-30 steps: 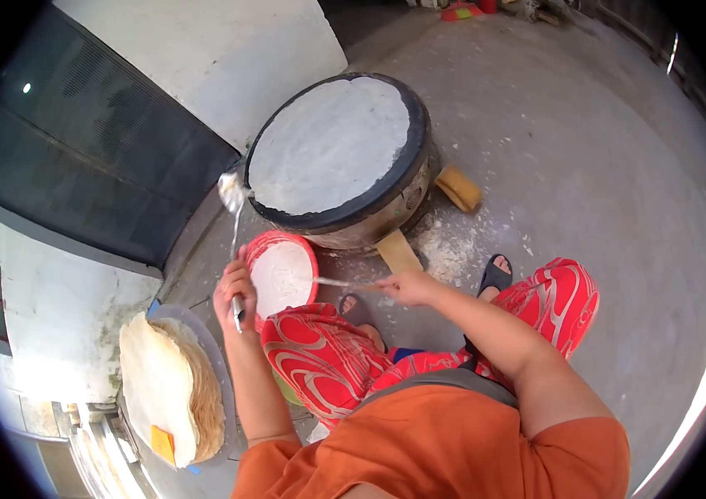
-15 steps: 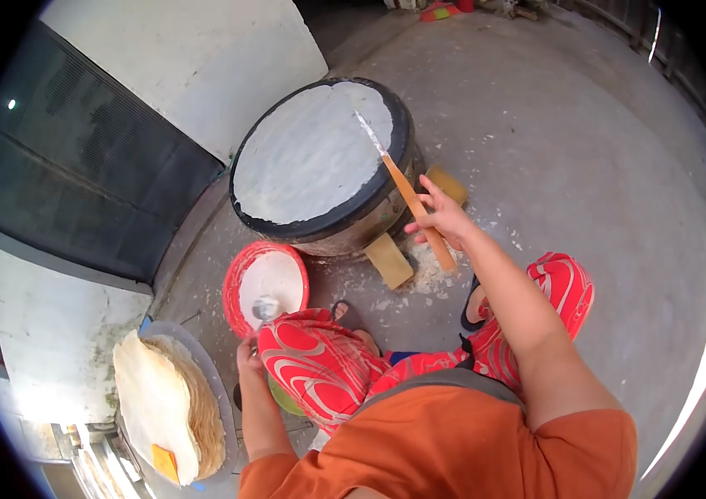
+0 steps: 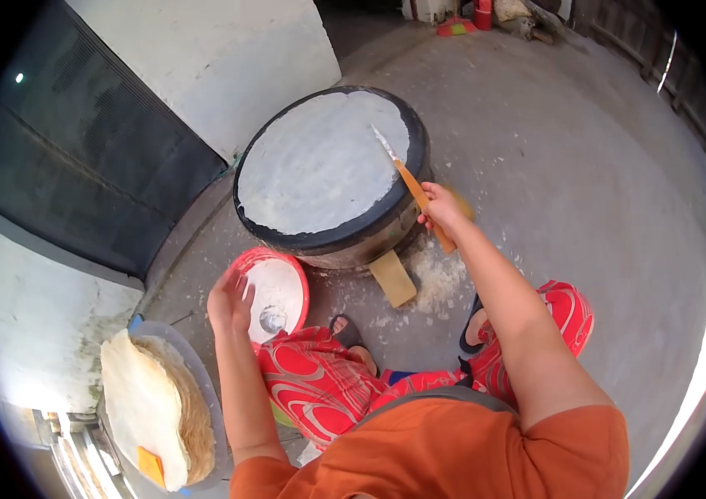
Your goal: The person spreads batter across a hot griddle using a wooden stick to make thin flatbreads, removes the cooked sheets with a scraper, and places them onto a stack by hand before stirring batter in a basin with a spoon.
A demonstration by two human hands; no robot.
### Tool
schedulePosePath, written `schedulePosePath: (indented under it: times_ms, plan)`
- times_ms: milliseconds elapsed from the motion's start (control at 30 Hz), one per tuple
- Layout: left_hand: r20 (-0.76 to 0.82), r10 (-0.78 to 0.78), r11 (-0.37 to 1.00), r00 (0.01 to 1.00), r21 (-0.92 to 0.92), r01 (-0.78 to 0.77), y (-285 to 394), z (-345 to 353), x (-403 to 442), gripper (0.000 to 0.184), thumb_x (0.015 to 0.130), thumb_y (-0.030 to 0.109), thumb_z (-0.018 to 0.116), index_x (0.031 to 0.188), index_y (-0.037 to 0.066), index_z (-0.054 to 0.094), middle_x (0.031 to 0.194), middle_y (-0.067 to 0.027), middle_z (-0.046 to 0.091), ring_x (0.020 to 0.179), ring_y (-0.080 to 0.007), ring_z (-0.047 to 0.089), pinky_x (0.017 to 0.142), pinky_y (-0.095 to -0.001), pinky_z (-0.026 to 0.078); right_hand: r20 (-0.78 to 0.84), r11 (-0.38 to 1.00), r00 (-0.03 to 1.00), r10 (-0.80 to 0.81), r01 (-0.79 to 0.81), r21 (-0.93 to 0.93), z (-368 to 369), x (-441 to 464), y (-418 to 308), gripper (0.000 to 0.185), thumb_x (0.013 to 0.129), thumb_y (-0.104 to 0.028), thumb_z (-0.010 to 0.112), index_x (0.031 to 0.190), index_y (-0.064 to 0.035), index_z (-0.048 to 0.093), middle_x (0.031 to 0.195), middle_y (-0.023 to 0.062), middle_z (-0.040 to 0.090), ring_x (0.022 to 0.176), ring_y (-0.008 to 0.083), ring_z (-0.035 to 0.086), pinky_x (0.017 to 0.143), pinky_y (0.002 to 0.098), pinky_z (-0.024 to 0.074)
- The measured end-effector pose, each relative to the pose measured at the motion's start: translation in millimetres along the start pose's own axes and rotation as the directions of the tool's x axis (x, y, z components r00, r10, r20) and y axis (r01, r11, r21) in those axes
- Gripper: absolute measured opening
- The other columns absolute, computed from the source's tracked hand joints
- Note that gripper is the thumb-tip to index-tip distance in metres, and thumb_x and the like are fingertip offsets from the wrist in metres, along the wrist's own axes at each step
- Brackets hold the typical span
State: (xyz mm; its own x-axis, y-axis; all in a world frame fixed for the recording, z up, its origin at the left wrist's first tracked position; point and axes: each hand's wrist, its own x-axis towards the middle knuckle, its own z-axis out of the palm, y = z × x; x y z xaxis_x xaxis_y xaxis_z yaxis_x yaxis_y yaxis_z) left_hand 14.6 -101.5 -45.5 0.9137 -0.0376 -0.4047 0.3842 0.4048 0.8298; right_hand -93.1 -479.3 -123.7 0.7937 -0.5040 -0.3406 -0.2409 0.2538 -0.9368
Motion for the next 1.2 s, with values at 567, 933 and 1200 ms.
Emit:
schedulePosePath:
  times_ms: [567,933,1200]
  plan:
    - [0.217,-0.270,0.963,0.938,0.073,0.261,-69.6,110.7,6.3,0.029,0.080,0.015,0.051,0.105,0.001,0.052,0.106,-0.0069,0.052,0.096,-0.0186,0.047,0.082,-0.0328,0.039,-0.102,0.548,0.901,-0.422,0.164,-0.820,18.8,96.3,37.8,0.031,0.087,-0.018,0.038,0.111,-0.0144,0.056,0.066,0.0059,0.052,0.049,0.0122,0.044,0.040,0.0249,0.0381]
    - [0.216,-0.281,0.960,0.935,0.084,0.269,-63.7,110.9,6.3,0.026,0.079,0.014,0.053,0.100,0.001,0.056,0.103,-0.0077,0.054,0.094,-0.0193,0.048,0.082,-0.0334,0.039,-0.073,0.983,0.984,0.160,-0.151,0.108,-23.3,6.7,11.3,0.033,0.087,-0.018,0.041,0.118,-0.0170,0.051,0.063,0.0004,0.050,0.045,0.0060,0.037,0.037,0.0219,0.0316]
    - [0.252,-0.300,0.953,0.920,0.126,0.276,-68.6,112.4,4.7,0.026,0.080,0.015,0.051,0.103,0.001,0.054,0.103,-0.0064,0.054,0.093,-0.0175,0.048,0.082,-0.0320,0.039,-0.091,0.486,0.901,-0.425,0.142,-0.862,-16.0,-12.0,27.9,0.031,0.083,-0.017,0.045,0.112,-0.0157,0.055,0.074,0.0137,0.059,0.061,0.0231,0.055,0.058,0.0312,0.0449]
